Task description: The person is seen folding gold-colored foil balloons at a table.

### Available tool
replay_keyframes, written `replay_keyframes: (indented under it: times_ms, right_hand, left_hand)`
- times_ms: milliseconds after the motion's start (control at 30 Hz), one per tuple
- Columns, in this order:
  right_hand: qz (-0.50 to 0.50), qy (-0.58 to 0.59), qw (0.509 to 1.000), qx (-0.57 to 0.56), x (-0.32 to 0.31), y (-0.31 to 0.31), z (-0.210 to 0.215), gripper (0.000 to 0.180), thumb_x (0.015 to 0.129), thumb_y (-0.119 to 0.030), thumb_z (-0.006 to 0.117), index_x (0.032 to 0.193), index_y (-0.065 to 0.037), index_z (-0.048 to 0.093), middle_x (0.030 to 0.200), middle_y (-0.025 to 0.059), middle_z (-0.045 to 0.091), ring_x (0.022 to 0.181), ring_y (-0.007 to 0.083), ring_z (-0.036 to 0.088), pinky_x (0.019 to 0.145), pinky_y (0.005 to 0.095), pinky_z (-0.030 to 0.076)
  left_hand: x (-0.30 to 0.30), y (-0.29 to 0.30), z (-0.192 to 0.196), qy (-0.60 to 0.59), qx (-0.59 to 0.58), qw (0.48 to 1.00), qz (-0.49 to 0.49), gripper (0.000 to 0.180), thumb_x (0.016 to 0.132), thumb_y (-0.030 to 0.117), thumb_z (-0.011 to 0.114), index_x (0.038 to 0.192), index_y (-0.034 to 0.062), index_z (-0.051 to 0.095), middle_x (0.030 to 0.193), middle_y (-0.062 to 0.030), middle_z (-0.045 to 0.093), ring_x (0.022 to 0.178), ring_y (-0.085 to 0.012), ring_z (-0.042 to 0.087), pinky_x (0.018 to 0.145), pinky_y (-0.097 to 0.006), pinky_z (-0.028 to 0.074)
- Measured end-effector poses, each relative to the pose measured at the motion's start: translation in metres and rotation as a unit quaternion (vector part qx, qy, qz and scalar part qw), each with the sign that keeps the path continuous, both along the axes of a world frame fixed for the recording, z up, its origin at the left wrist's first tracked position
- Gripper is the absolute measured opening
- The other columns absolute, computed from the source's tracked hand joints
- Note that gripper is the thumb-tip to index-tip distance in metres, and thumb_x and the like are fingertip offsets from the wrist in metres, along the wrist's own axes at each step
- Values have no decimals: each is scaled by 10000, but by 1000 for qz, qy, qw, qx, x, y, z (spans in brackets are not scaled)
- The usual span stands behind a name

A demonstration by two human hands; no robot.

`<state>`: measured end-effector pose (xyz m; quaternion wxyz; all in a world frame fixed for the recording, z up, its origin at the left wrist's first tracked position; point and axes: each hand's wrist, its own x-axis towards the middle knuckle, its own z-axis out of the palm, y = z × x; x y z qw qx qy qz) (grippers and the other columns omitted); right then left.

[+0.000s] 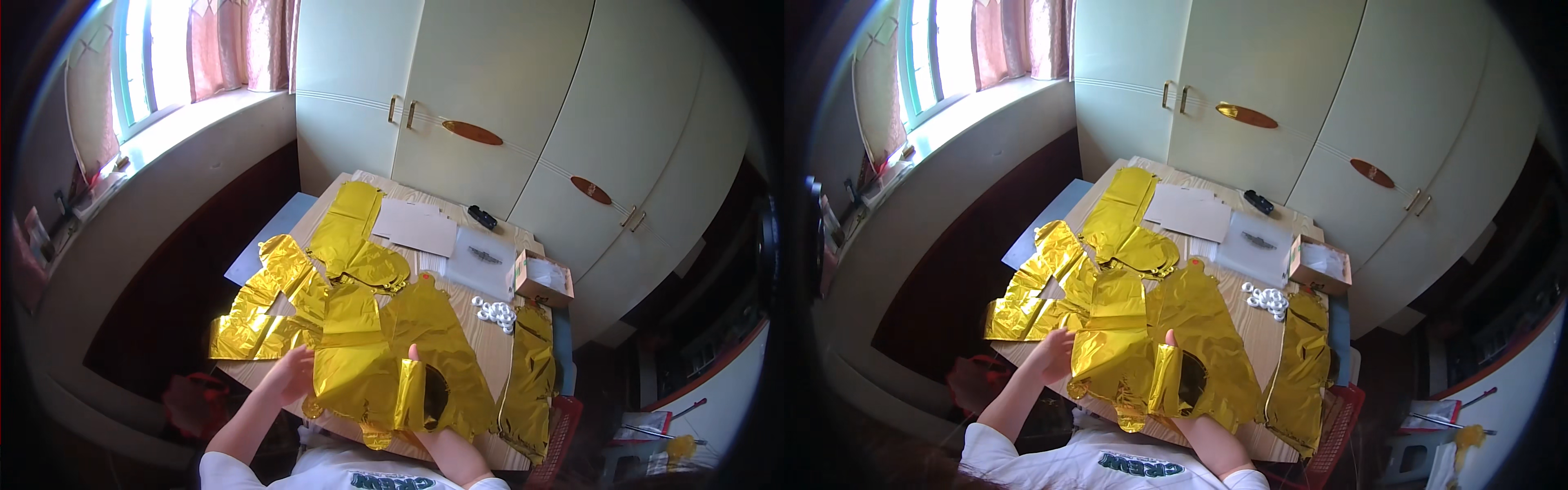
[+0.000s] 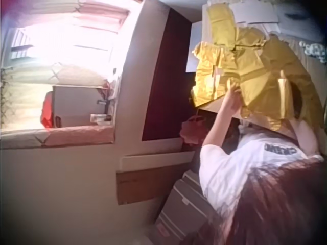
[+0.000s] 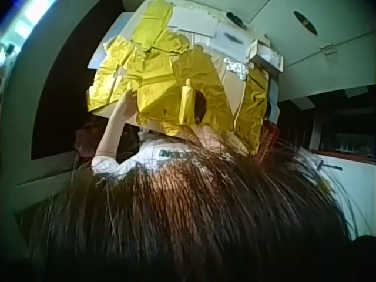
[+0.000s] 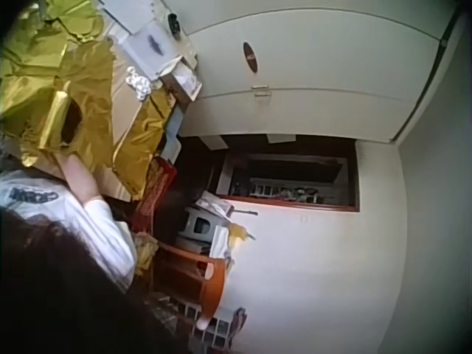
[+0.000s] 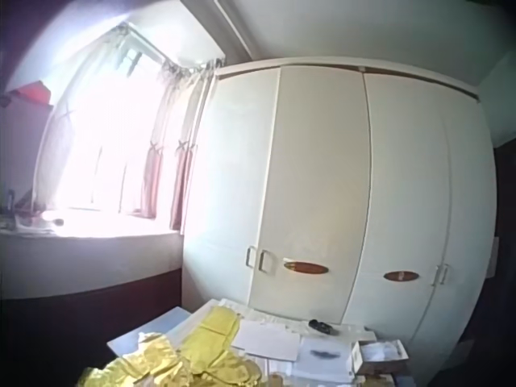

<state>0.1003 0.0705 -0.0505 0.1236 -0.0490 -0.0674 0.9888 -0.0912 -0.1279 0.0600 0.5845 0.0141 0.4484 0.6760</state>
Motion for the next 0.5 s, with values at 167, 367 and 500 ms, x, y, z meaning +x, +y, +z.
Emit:
replay_keyframes:
  times_ms: [167,367,500]
  right_hand:
    - [-8,21,1000,-22,16,-2,7,588,936,-561,449,1330,-125,470,1324,122,511,1242,313,483,1011,569,412]
    - [-21,37,997,-58,53,-5,8,598,935,-561,447,1342,-123,464,1343,129,504,1257,322,476,1014,582,407]
    - [-37,57,994,-89,84,-4,12,605,934,-561,445,1350,-122,460,1355,133,500,1266,328,472,1016,591,404]
  left_hand:
    - [12,26,-14,-164,113,979,-31,602,960,476,411,1314,1,515,1296,-197,583,1176,-310,581,1027,-446,444]
    - [-17,71,-30,-78,8,997,8,410,910,262,536,1197,-29,570,1119,-191,661,981,-296,671,929,-424,528]
    - [-16,86,4,82,-24,996,22,265,877,15,579,1142,3,569,1016,-120,656,876,-202,669,818,-379,572]
